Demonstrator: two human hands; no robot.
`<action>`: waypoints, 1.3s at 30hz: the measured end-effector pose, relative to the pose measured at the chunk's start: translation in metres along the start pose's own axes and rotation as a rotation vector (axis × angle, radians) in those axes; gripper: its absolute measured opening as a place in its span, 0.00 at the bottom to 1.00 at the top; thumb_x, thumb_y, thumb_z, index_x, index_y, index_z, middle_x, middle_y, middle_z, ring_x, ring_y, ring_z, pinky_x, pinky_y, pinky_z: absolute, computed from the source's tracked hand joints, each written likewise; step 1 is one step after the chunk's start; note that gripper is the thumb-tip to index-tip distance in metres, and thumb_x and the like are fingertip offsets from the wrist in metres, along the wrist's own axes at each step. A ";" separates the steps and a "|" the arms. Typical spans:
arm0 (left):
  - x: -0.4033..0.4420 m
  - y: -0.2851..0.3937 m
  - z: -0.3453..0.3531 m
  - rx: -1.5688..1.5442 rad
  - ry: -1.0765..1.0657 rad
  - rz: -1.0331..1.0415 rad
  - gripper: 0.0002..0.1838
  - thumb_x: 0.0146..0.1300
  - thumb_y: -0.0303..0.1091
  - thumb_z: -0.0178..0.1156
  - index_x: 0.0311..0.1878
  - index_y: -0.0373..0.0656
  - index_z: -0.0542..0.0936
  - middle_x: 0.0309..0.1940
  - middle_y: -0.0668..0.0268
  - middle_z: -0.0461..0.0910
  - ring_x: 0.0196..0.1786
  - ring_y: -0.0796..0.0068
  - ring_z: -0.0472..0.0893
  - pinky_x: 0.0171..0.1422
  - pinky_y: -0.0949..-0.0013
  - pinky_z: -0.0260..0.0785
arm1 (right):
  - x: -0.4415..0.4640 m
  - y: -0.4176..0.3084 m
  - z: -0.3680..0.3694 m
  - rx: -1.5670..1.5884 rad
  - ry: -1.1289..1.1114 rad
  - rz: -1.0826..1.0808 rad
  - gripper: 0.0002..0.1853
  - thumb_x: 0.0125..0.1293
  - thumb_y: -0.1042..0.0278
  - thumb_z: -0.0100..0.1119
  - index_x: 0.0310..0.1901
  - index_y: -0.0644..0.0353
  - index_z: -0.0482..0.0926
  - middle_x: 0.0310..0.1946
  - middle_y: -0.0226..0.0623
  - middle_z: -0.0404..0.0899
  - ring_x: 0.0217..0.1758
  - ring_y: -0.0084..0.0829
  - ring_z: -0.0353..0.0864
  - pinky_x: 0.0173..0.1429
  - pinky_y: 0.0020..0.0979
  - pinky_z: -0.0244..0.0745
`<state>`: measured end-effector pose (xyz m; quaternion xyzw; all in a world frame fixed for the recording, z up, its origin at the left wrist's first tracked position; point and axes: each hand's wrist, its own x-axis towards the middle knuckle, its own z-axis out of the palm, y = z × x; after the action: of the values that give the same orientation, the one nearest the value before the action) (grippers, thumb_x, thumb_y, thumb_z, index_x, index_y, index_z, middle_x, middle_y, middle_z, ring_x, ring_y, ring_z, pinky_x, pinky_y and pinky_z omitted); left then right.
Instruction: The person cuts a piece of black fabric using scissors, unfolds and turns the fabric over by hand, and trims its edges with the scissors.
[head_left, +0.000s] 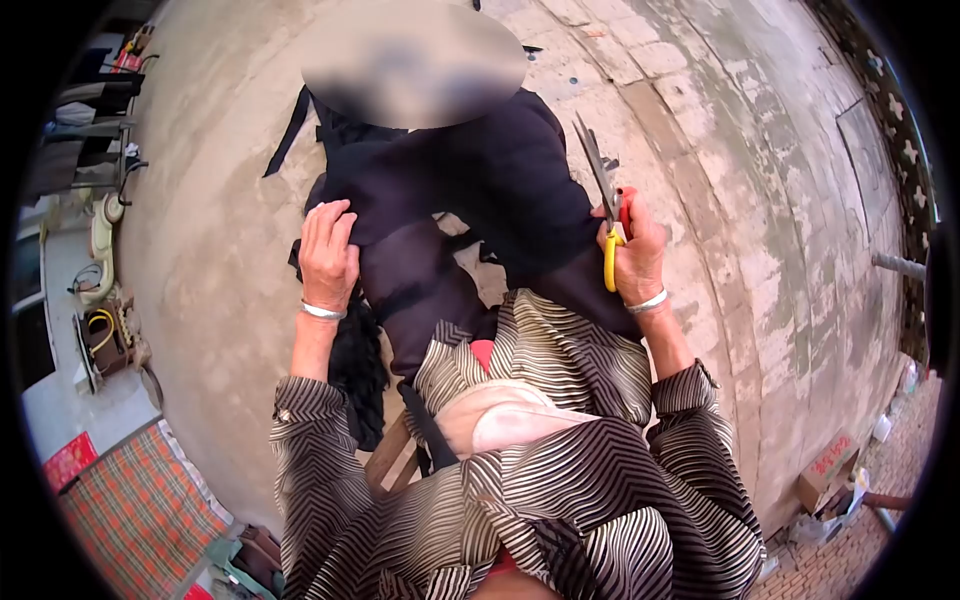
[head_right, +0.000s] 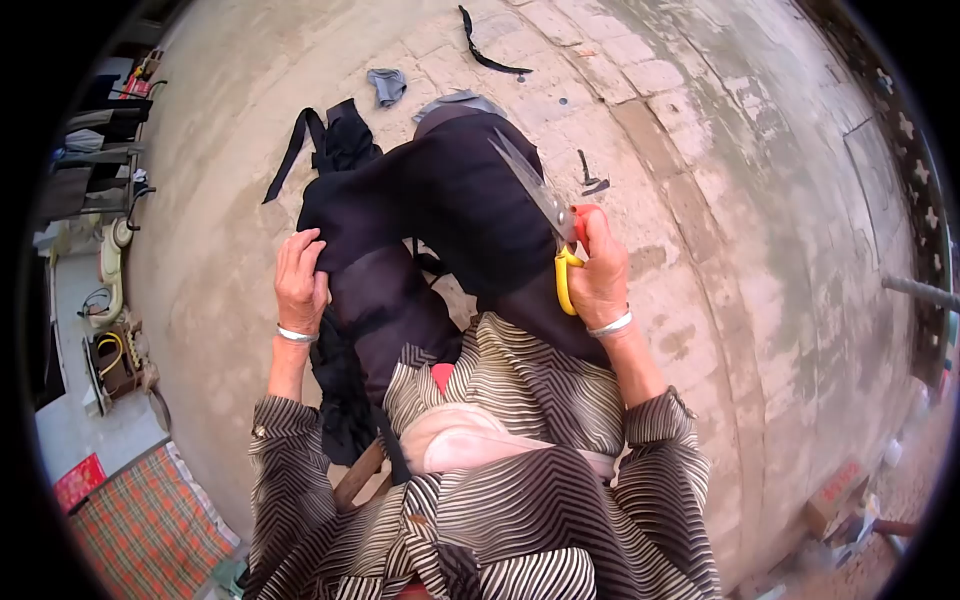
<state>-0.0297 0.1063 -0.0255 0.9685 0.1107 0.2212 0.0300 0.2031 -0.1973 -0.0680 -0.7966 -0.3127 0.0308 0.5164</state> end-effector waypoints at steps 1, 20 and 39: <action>0.003 -0.003 0.000 0.003 0.003 0.001 0.19 0.43 0.15 0.54 0.42 0.34 0.78 0.48 0.54 0.78 0.55 0.50 0.77 0.65 0.53 0.69 | 0.005 0.000 -0.001 0.019 0.005 -0.005 0.22 0.49 0.85 0.61 0.48 0.60 0.72 0.26 0.40 0.69 0.27 0.39 0.73 0.35 0.31 0.69; 0.082 -0.031 -0.125 -0.999 0.450 -0.669 0.09 0.63 0.22 0.51 0.43 0.33 0.80 0.37 0.69 0.80 0.38 0.82 0.76 0.47 0.79 0.68 | 0.191 -0.103 -0.085 0.540 -0.133 -0.042 0.05 0.59 0.78 0.65 0.34 0.60 0.77 0.29 0.21 0.70 0.32 0.13 0.66 0.37 0.17 0.63; 0.074 -0.051 -0.179 -1.105 0.492 -0.822 0.17 0.65 0.32 0.61 0.54 0.32 0.78 0.45 0.61 0.82 0.50 0.72 0.81 0.58 0.69 0.73 | 0.201 -0.149 -0.102 0.547 -0.315 -0.127 0.07 0.56 0.75 0.65 0.35 0.62 0.77 0.28 0.26 0.74 0.31 0.18 0.72 0.35 0.20 0.67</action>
<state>-0.0528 0.1744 0.1609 0.6147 0.3409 0.4267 0.5691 0.3334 -0.1321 0.1596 -0.5926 -0.4181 0.2043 0.6575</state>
